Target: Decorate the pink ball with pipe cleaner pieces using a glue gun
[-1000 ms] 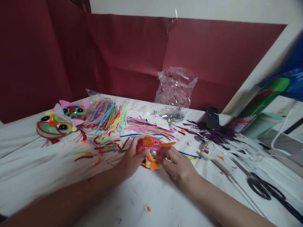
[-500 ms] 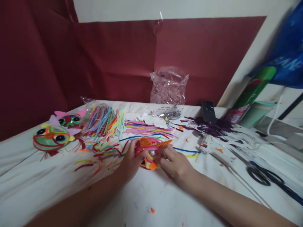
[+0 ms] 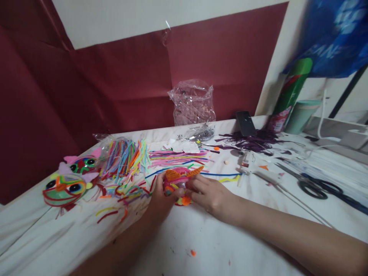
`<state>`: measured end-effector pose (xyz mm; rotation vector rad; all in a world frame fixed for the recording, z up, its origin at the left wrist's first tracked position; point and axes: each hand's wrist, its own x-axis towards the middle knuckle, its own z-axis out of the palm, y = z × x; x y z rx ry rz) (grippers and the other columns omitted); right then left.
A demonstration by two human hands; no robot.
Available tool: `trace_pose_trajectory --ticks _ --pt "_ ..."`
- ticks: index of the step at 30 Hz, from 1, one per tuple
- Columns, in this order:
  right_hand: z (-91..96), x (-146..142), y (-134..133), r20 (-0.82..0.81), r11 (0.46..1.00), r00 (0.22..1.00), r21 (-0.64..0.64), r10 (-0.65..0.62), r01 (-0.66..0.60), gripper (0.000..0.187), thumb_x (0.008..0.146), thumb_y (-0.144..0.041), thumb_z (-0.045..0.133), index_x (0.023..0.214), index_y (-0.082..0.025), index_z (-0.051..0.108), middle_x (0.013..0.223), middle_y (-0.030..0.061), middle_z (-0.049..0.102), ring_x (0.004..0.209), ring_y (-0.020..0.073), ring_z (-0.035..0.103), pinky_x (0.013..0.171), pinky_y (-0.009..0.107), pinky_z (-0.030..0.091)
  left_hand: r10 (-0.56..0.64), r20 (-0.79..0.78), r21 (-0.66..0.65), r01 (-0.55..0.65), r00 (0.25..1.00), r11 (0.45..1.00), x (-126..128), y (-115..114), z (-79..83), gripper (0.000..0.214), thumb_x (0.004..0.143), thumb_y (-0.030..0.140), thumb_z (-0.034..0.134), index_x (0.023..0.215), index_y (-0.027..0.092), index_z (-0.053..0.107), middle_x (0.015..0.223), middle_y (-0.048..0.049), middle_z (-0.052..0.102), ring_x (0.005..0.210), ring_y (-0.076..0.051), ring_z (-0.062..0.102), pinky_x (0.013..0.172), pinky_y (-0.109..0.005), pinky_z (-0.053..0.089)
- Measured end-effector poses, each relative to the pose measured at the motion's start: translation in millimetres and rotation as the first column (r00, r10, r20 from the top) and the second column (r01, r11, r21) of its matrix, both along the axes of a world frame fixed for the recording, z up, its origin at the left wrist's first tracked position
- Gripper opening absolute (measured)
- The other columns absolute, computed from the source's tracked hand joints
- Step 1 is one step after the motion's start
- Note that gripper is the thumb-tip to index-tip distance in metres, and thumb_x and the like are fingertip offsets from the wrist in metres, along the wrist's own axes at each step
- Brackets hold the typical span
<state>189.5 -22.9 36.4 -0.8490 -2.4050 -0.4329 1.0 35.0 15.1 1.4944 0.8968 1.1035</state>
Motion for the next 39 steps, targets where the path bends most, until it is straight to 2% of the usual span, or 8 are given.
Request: trace_pose_trajectory --ticks 4,8,13,17,21,25,32,39 --pt "-2.3 1 5 -0.158 0.999 0.987 -0.037 0.033 -0.039 0.024 0.095 -0.013 0.038 0.099 -0.014 0.062 0.087 0.0105 0.059 0.083 0.0191 0.051 0.067 0.029 0.046 0.028 0.023 -0.031 -0.028 0.999 0.999 1 1 2.3 0.06 0.06 0.028 0.077 0.113 0.019 0.05 0.108 -0.0077 0.064 0.098 -0.025 0.062 0.081 -0.035 0.05" --pt "-3.1 10 13 -0.368 0.986 0.93 -0.15 0.013 -0.074 0.018 0.094 -0.018 0.043 0.092 -0.015 0.061 0.085 0.0107 0.063 0.08 0.0173 0.057 0.068 0.027 0.049 -0.029 0.111 -0.085 0.039 0.993 0.996 2 0 8.0 0.052 0.064 0.026 0.074 0.11 0.02 0.051 0.111 -0.0071 0.065 0.101 -0.025 0.062 0.084 -0.036 0.051" --pt "3.4 20 19 -0.481 0.899 0.875 -0.404 -0.054 -0.167 0.016 0.091 -0.021 0.05 0.087 -0.016 0.064 0.083 0.0081 0.067 0.075 0.0151 0.062 0.068 0.024 0.049 -0.046 0.147 -0.101 0.061 0.988 0.993 2 1 7.0 0.053 0.064 0.025 0.073 0.112 0.019 0.051 0.113 -0.0085 0.066 0.102 -0.026 0.063 0.084 -0.037 0.051" --pt "8.8 18 18 -0.482 0.819 0.846 -0.565 -0.229 -0.099 0.013 0.081 -0.016 0.054 0.074 -0.016 0.065 0.074 0.0039 0.066 0.066 0.013 0.059 0.061 0.022 0.045 -0.049 0.139 -0.099 0.063 0.989 0.993 2 3 4.3 0.052 0.065 0.026 0.074 0.111 0.02 0.051 0.112 -0.0064 0.067 0.101 -0.024 0.064 0.082 -0.034 0.052" --pt "10.4 12 15 -0.475 0.766 0.806 -0.641 -0.353 -0.042 0.013 0.071 -0.01 0.053 0.061 -0.017 0.058 0.063 -0.0009 0.06 0.059 0.0105 0.052 0.054 0.019 0.038 -0.032 0.117 -0.084 0.042 0.993 0.996 2 3 3.6 0.054 0.064 0.028 0.075 0.111 0.02 0.051 0.11 -0.006 0.066 0.099 -0.024 0.065 0.082 -0.035 0.052" --pt "10.5 8 12 -0.42 0.716 0.786 -0.697 -0.454 0.041 0.014 0.069 -0.014 0.056 0.056 -0.018 0.053 0.06 -0.0022 0.056 0.056 0.0098 0.047 0.051 0.019 0.034 -0.03 0.095 -0.1 0.04 0.995 0.994 3 0 6.5 0.052 0.064 0.025 0.074 0.11 0.02 0.05 0.107 -0.0055 0.066 0.097 -0.024 0.064 0.081 -0.036 0.052" --pt "7.4 5 11 -0.423 0.701 0.766 -0.712 -0.485 0.051 0.019 0.072 -0.023 0.058 0.056 -0.018 0.049 0.059 -0.0026 0.053 0.055 0.0096 0.044 0.05 0.02 0.033 -0.023 0.036 -0.077 0.026 0.999 0.997 3 -2 10.5 0.052 0.066 0.026 0.073 0.111 0.02 0.048 0.109 -0.0058 0.064 0.099 -0.024 0.063 0.083 -0.035 0.051" --pt "3.3 4 12 -0.451 0.664 0.737 -0.748 -0.503 -0.004 0.018 0.068 -0.022 0.055 0.054 -0.019 0.045 0.057 -0.0033 0.051 0.054 0.0095 0.043 0.049 0.02 0.03 -0.018 -0.002 -0.019 0.018 1.0 1.0 1 -3 6.2 0.043 0.075 0.034 0.067 0.112 0.021 0.049 0.111 -0.0054 0.064 0.101 -0.023 0.061 0.083 -0.034 0.05"
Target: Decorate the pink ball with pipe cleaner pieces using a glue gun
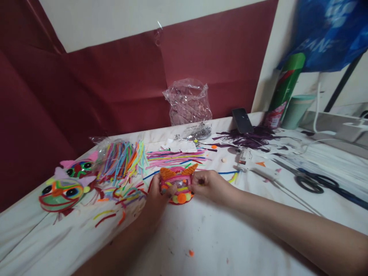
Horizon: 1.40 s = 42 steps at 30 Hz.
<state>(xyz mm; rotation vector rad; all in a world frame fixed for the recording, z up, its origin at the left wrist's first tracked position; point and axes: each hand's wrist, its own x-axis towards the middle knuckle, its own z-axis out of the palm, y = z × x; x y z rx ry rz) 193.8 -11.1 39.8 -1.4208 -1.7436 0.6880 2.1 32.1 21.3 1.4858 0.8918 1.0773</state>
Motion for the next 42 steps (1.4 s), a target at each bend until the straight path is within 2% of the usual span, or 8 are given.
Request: trace_pose_trajectory --ticks 4,14,25,31,34,36,39,42 --pt "-1.1 0 2 -0.004 1.0 1.0 0.0 0.007 -0.007 0.017 0.067 -0.021 0.054 0.053 -0.019 0.044 0.055 -0.0042 0.048 0.053 0.0089 0.041 0.049 0.02 0.03 -0.039 0.056 0.001 0.039 0.998 0.999 -1 -4 1.9 0.038 0.083 0.043 0.057 0.114 0.021 0.05 0.117 -0.007 0.062 0.108 -0.023 0.058 0.088 -0.034 0.047" --pt "-6.5 2 5 -0.03 0.999 0.999 0.011 0.031 -0.03 0.018 0.067 -0.023 0.053 0.053 -0.019 0.043 0.056 -0.004 0.048 0.053 0.009 0.042 0.049 0.021 0.031 -0.057 0.17 -0.124 0.079 0.984 0.989 2 -5 6.6 0.049 0.075 0.044 0.067 0.114 0.021 0.05 0.122 -0.009 0.062 0.108 -0.026 0.06 0.087 -0.036 0.049" --pt "-7.9 3 5 -0.049 0.999 0.998 -0.005 0.041 -0.041 0.017 0.067 -0.021 0.053 0.054 -0.019 0.043 0.057 -0.0043 0.047 0.054 0.0087 0.041 0.049 0.02 0.03 -0.036 0.119 -0.081 0.046 0.992 0.996 2 -6 8.1 0.05 0.075 0.045 0.065 0.115 0.02 0.05 0.12 -0.0097 0.062 0.106 -0.027 0.061 0.083 -0.035 0.05" --pt "-7.0 2 5 -0.1 0.997 0.992 0.01 0.081 -0.081 0.029 0.075 -0.036 0.057 0.057 -0.019 0.042 0.056 -0.0046 0.043 0.053 0.0088 0.036 0.048 0.021 0.029 -0.073 0.068 -0.029 0.075 0.995 0.997 0 1 -3.5 0.075 0.055 0.033 0.082 0.119 0.021 0.044 0.111 -0.0094 0.064 0.1 -0.028 0.063 0.082 -0.036 0.051" --pt "5.4 4 3 -0.183 0.993 0.976 0.053 0.115 -0.107 0.034 0.076 -0.047 0.057 0.06 -0.019 0.046 0.058 -0.0032 0.045 0.054 0.0099 0.039 0.049 0.022 0.032 -0.044 0.032 -0.038 0.045 0.999 0.998 -3 6 -6.5 0.07 0.056 0.035 0.081 0.116 0.021 0.047 0.105 -0.008 0.066 0.097 -0.028 0.064 0.082 -0.038 0.052" --pt "18.1 10 1 -0.249 0.991 0.965 0.122 0.082 -0.053 0.037 0.077 -0.052 0.057 0.063 -0.019 0.05 0.059 -0.0024 0.048 0.055 0.0106 0.042 0.051 0.023 0.035 -0.03 -0.005 -0.029 0.03 1.0 0.999 -6 9 -6.6 0.065 0.058 0.036 0.08 0.114 0.022 0.048 0.106 -0.0075 0.067 0.098 -0.027 0.064 0.083 -0.038 0.051" --pt "34.2 26 3 -0.329 0.968 0.942 0.21 -0.063 0.138 0.04 0.075 -0.057 0.06 0.065 -0.019 0.052 0.056 -0.0033 0.049 0.051 0.0093 0.04 0.048 0.022 0.033 -0.04 -0.032 -0.017 0.039 0.999 0.999 -9 10 -5.6 0.063 0.062 0.036 0.078 0.115 0.021 0.048 0.112 -0.009 0.066 0.103 -0.027 0.062 0.087 -0.037 0.049" --pt "38.8 45 12 -0.39 0.934 0.9 0.207 -0.193 0.29 0.042 0.07 -0.057 0.065 0.063 -0.018 0.052 0.052 -0.0049 0.046 0.045 0.0074 0.035 0.043 0.022 0.028 -0.051 -0.026 -0.035 0.05 0.998 0.998 -9 10 -4.4 0.064 0.061 0.036 0.078 0.116 0.02 0.049 0.114 -0.0105 0.065 0.104 -0.028 0.062 0.088 -0.04 0.049"
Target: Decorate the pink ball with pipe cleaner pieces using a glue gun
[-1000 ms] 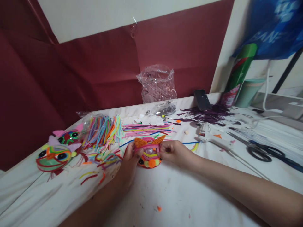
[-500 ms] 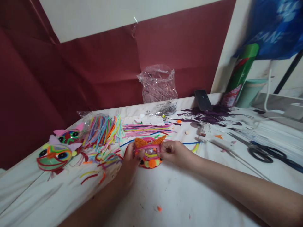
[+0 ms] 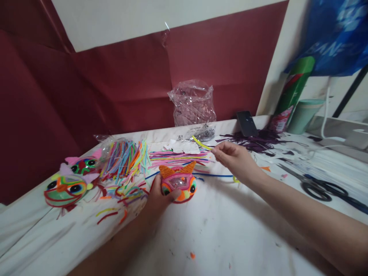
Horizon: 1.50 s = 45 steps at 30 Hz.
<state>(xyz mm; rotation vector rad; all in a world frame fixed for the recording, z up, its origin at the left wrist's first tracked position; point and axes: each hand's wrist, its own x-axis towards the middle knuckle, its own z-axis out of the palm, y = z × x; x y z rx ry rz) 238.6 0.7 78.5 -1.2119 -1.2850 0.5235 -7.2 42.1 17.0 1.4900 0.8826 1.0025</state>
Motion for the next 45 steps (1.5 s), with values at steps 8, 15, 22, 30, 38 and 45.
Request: trace_pose_trajectory --ticks 8,15,22,30,38,45 --pt "25.9 23 -15 -0.214 0.915 0.973 0.37 -0.085 0.161 0.019 0.077 -0.037 0.067 0.076 -0.021 0.055 0.054 -0.0056 0.044 0.046 0.0087 0.039 0.044 0.022 0.03 0.061 0.01 -0.013 -0.061 0.998 0.998 4 -7 6.9 0.058 0.062 0.034 0.076 0.113 0.022 0.052 0.108 -0.0067 0.067 0.1 -0.027 0.063 0.086 -0.039 0.05" --pt "20.1 -24 -51 0.567 0.991 0.824 0.106 0.009 -0.084 0.013 0.077 -0.014 0.051 0.065 -0.02 0.054 0.053 -0.0025 0.054 0.046 0.0093 0.046 0.046 0.021 0.034 0.064 -0.023 0.055 -0.062 0.998 0.997 5 -5 -0.6 0.061 0.061 0.037 0.077 0.112 0.019 0.049 0.109 -0.0092 0.066 0.1 -0.026 0.063 0.084 -0.036 0.05" --pt "-27.9 -63 -41 0.602 0.981 0.776 -0.089 0.19 -0.171 0.015 0.071 -0.007 0.049 0.063 -0.02 0.045 0.064 0.0006 0.054 0.059 0.0128 0.049 0.053 0.022 0.038 0.09 -0.02 0.075 -0.089 0.996 0.993 11 -17 0.3 0.069 0.058 0.03 0.078 0.117 0.019 0.044 0.104 -0.0064 0.065 0.094 -0.024 0.064 0.078 -0.033 0.051" --pt "-32.3 -68 -44 0.546 0.968 0.802 -0.079 0.243 -0.24 0.023 0.068 -0.001 0.049 0.06 -0.02 0.04 0.069 0.0029 0.052 0.072 0.0178 0.05 0.064 0.027 0.041 0.147 -0.069 0.172 -0.134 0.987 0.976 12 -19 -1.1 0.059 0.068 0.029 0.066 0.121 0.017 0.044 0.112 -0.0098 0.06 0.102 -0.025 0.059 0.088 -0.04 0.046" --pt "-36.9 -72 -46 0.643 0.961 0.743 0.037 0.186 -0.273 0.017 0.073 -0.005 0.051 0.062 -0.018 0.049 0.07 0.0047 0.055 0.072 0.019 0.049 0.069 0.033 0.041 0.172 -0.113 0.193 -0.148 0.979 0.97 15 -23 1.1 0.06 0.068 0.035 0.068 0.119 0.017 0.042 0.114 -0.0106 0.06 0.104 -0.024 0.059 0.089 -0.036 0.046" --pt "-36.6 -64 -40 0.641 0.968 0.753 0.06 0.148 -0.242 0.008 0.082 -0.014 0.05 0.08 -0.017 0.058 0.077 0.0071 0.063 0.074 0.0196 0.056 0.069 0.033 0.046 0.169 -0.132 0.175 -0.144 0.977 0.974 14 -20 -1.6 0.063 0.067 0.031 0.068 0.122 0.017 0.042 0.116 -0.0103 0.059 0.105 -0.024 0.059 0.09 -0.037 0.046"
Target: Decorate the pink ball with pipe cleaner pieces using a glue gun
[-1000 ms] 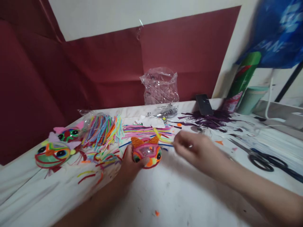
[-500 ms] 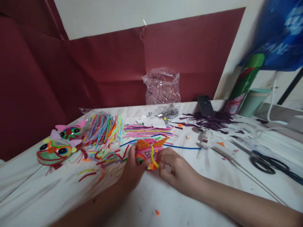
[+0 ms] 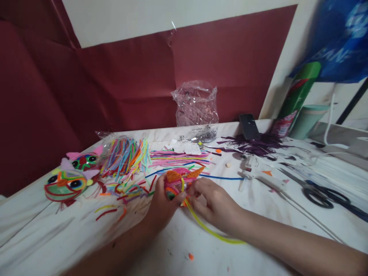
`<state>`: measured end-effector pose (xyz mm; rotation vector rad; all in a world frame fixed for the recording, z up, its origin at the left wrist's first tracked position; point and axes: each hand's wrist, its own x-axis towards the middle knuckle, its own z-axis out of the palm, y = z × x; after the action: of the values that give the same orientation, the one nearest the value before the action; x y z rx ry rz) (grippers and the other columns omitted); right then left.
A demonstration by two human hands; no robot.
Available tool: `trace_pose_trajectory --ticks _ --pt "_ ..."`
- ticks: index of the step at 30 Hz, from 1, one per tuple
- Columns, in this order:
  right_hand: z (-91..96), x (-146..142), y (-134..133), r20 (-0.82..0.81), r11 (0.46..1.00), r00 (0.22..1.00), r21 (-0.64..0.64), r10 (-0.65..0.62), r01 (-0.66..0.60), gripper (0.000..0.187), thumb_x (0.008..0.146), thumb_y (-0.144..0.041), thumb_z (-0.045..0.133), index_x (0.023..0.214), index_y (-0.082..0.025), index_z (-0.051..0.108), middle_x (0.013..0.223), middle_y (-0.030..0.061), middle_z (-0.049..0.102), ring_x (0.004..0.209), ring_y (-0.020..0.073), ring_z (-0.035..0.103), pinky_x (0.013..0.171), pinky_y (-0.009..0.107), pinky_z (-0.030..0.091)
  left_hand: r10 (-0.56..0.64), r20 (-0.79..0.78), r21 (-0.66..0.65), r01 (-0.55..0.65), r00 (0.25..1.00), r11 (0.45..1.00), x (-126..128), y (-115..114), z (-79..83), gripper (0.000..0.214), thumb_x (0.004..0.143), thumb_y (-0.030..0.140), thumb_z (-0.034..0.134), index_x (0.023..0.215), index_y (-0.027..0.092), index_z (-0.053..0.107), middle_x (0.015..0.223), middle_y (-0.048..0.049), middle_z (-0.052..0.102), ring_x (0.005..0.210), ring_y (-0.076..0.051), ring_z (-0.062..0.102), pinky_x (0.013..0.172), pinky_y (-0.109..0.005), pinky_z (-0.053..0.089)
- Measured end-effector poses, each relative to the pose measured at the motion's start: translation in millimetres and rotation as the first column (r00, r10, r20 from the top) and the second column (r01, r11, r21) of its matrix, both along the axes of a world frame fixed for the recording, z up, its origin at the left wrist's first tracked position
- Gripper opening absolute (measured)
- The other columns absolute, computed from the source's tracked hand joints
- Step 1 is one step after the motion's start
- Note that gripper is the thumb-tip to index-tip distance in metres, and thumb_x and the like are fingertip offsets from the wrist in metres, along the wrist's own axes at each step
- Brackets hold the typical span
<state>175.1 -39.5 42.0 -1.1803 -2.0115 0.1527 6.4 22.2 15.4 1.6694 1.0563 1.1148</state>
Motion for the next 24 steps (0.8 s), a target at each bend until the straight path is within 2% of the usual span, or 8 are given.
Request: trace_pose_trajectory --ticks 4,6,10,14,17,20,22,24 --pt "1.8 7 5 0.145 0.996 0.989 0.072 0.039 -0.05 0.035 0.088 -0.015 0.044 0.122 -0.011 0.052 0.092 0.0134 0.064 0.084 0.0238 0.059 0.072 0.036 0.048 -0.007 0.001 0.004 0.007 1.0 1.0 -1 3 -3.7 0.065 0.064 0.034 0.071 0.12 0.017 0.044 0.114 -0.011 0.06 0.106 -0.026 0.059 0.089 -0.039 0.047" --pt "4.3 8 6 0.259 0.994 0.965 0.085 0.038 -0.062 0.039 0.09 -0.016 0.044 0.128 -0.011 0.049 0.09 0.0133 0.063 0.079 0.0242 0.059 0.068 0.036 0.048 0.011 -0.019 0.03 -0.01 1.0 1.0 -2 4 -6.0 0.065 0.063 0.034 0.072 0.12 0.017 0.045 0.115 -0.0109 0.06 0.11 -0.027 0.057 0.092 -0.04 0.045" --pt "7.3 7 6 0.321 0.996 0.947 0.081 0.009 -0.037 0.022 0.091 -0.018 0.046 0.107 -0.013 0.06 0.084 0.0104 0.062 0.073 0.0212 0.057 0.067 0.032 0.047 0.01 -0.025 0.081 -0.007 1.0 0.997 -3 8 -9.6 0.067 0.062 0.035 0.074 0.121 0.018 0.045 0.114 -0.0108 0.06 0.111 -0.029 0.056 0.094 -0.042 0.044" --pt "5.3 12 12 0.281 0.993 0.96 0.108 0.005 -0.037 0.012 0.09 -0.014 0.046 0.087 -0.015 0.058 0.081 0.0084 0.062 0.073 0.0188 0.056 0.068 0.028 0.045 -0.022 0.028 0.059 0.021 0.999 0.998 -3 9 -8.0 0.069 0.062 0.039 0.075 0.121 0.018 0.045 0.115 -0.0108 0.06 0.107 -0.028 0.059 0.089 -0.039 0.048" --pt "8.1 33 26 0.17 0.987 0.985 0.161 -0.024 -0.004 0.014 0.087 -0.008 0.045 0.088 -0.017 0.057 0.082 0.0076 0.062 0.077 0.019 0.056 0.071 0.029 0.046 -0.005 0.058 0.009 0.004 0.998 1.0 -1 8 -5.0 0.067 0.065 0.041 0.072 0.12 0.017 0.044 0.114 -0.0107 0.061 0.102 -0.026 0.061 0.086 -0.038 0.05" --pt "19.0 64 42 -0.045 0.975 0.983 0.129 -0.176 0.18 0.027 0.081 -0.006 0.046 0.102 -0.02 0.057 0.097 0.0086 0.061 0.09 0.0201 0.058 0.081 0.035 0.045 0.011 0.121 -0.004 -0.011 0.993 1.0 2 8 -3.8 0.059 0.069 0.04 0.068 0.119 0.017 0.046 0.115 -0.0101 0.061 0.103 -0.025 0.061 0.088 -0.038 0.05" --pt "29.1 79 48 -0.244 0.969 0.941 0.018 -0.234 0.246 0.031 0.077 -0.011 0.053 0.106 -0.022 0.057 0.099 0.0064 0.061 0.088 0.0194 0.058 0.082 0.037 0.044 0.044 0.176 0.034 -0.051 0.983 0.998 2 8 -3.3 0.058 0.071 0.039 0.066 0.121 0.017 0.045 0.12 -0.0111 0.059 0.108 -0.024 0.059 0.089 -0.037 0.049" --pt "38.2 82 47 -0.526 0.984 0.832 -0.123 -0.175 0.13 0.026 0.075 -0.019 0.061 0.101 -0.021 0.057 0.086 0.0021 0.061 0.074 0.0159 0.058 0.073 0.034 0.046 0.129 0.161 0.156 -0.155 0.979 0.976 -2 6 -1.4 0.059 0.072 0.037 0.065 0.123 0.018 0.044 0.125 -0.0123 0.055 0.112 -0.025 0.056 0.089 -0.036 0.049"
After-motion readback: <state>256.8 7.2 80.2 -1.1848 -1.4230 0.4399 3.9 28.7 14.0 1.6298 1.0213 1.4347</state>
